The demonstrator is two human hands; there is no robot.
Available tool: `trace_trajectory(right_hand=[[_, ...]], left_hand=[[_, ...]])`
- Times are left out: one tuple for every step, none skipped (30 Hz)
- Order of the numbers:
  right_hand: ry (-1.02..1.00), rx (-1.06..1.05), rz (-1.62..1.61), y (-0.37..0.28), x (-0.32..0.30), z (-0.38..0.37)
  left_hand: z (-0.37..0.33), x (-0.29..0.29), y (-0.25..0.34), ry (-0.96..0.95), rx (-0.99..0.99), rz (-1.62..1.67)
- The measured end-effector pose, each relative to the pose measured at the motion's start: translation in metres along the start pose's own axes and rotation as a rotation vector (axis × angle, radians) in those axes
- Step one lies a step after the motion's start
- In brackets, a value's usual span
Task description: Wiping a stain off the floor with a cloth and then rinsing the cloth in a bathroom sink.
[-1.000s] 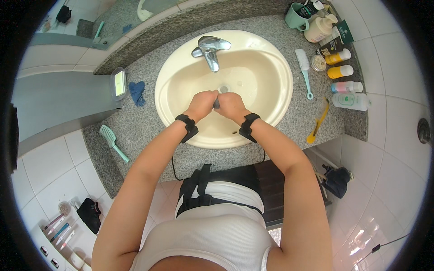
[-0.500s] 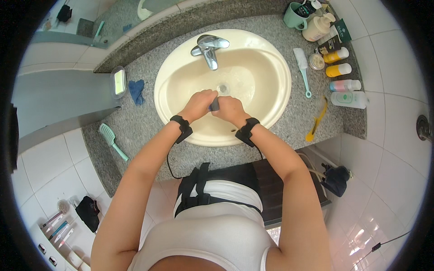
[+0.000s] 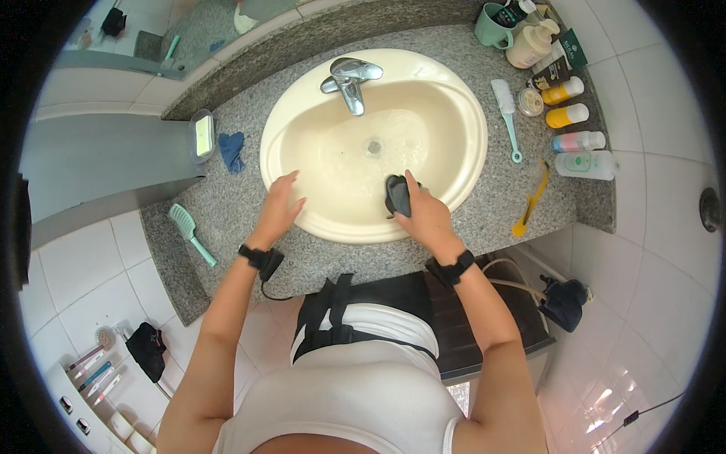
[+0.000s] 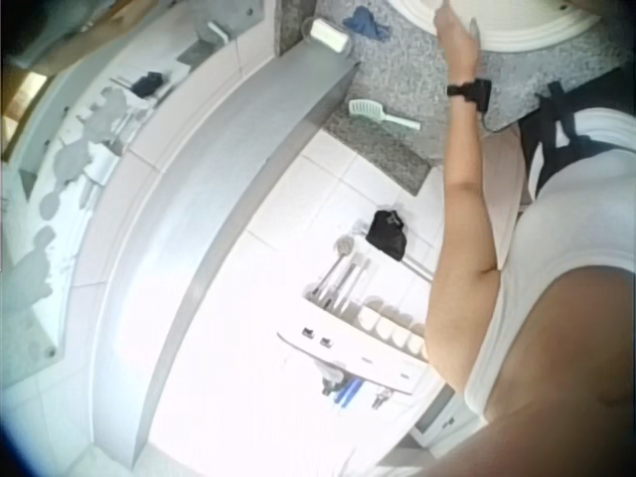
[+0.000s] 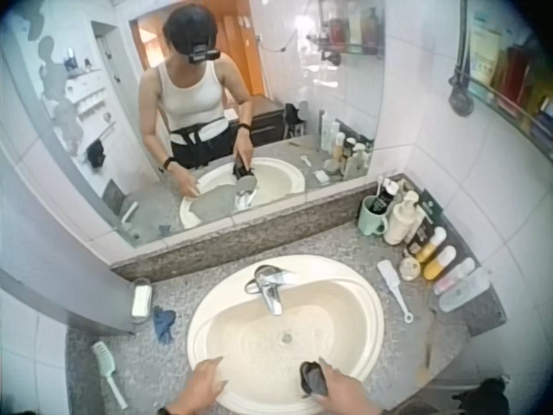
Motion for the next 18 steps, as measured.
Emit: trace_trajectory(right_hand=[[-0.077, 0.046, 0.076, 0.0, -0.005, 0.006], [-0.154, 0.09, 0.152, 0.002, -0.008, 0.012], [-0.181, 0.074, 0.202, 0.011, -0.007, 0.022], [-0.176, 0.08, 0.201, 0.009, -0.006, 0.028], [-0.193, 0.079, 0.197, 0.005, -0.006, 0.034], [-0.21, 0.074, 0.193, 0.001, -0.004, 0.037], [-0.204, 0.076, 0.195, -0.002, -0.001, 0.039], [-0.125, 0.063, 0.148, -0.007, 0.003, 0.041], [-0.049, 0.045, 0.103, -0.012, 0.005, 0.042], [-0.042, 0.043, 0.111, -0.015, 0.011, 0.044], [-0.069, 0.061, 0.143, -0.015, 0.019, 0.046], [-0.096, 0.082, 0.175, -0.017, 0.027, 0.05], [-0.08, 0.087, 0.171, -0.018, 0.031, 0.049], [-0.069, 0.091, 0.181, -0.02, 0.035, 0.051], [0.022, 0.079, 0.161, -0.025, 0.038, 0.052], [0.114, 0.067, 0.142, -0.028, 0.041, 0.053], [0.132, 0.074, 0.163, -0.029, 0.047, 0.056], [0.08, 0.118, 0.211, -0.029, 0.052, 0.059]], left_hand=[[0.013, -0.005, -0.009, -0.003, 0.002, -0.002], [0.026, -0.011, -0.019, 0.037, -0.071, -0.009], [0.035, -0.016, -0.024, 0.076, -0.135, -0.014], [0.042, -0.021, -0.027, 0.073, -0.128, -0.013], [0.049, -0.026, -0.03, 0.083, -0.169, 0.009], [0.054, -0.033, -0.033, 0.097, -0.214, 0.029], [0.058, -0.037, -0.033, 0.099, -0.207, 0.031], [0.061, -0.041, -0.034, 0.114, -0.231, 0.058], [0.064, -0.045, -0.034, 0.133, -0.259, 0.087], [0.065, -0.048, -0.034, 0.139, -0.253, 0.093], [0.067, -0.052, -0.034, 0.122, -0.236, 0.098], [0.069, -0.056, -0.033, 0.102, -0.218, 0.106], [0.069, -0.059, -0.031, 0.107, -0.207, 0.114], [0.068, -0.061, -0.026, 0.095, -0.142, 0.113], [0.067, -0.063, -0.023, 0.084, -0.078, 0.108], [0.068, -0.065, -0.022, 0.091, -0.066, 0.115], [0.07, -0.066, -0.021, 0.063, -0.016, 0.157], [0.071, -0.066, -0.02, 0.034, 0.036, 0.199]])
Point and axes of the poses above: each hand's wrist, its own z-axis away from the middle knuckle, its own x-axis out of the palm, y = z × x, the point moved 1 cm from there along -z, towards the middle knuckle, and after that the axes turned 15 degrees about -z, right-handed, at the moved point
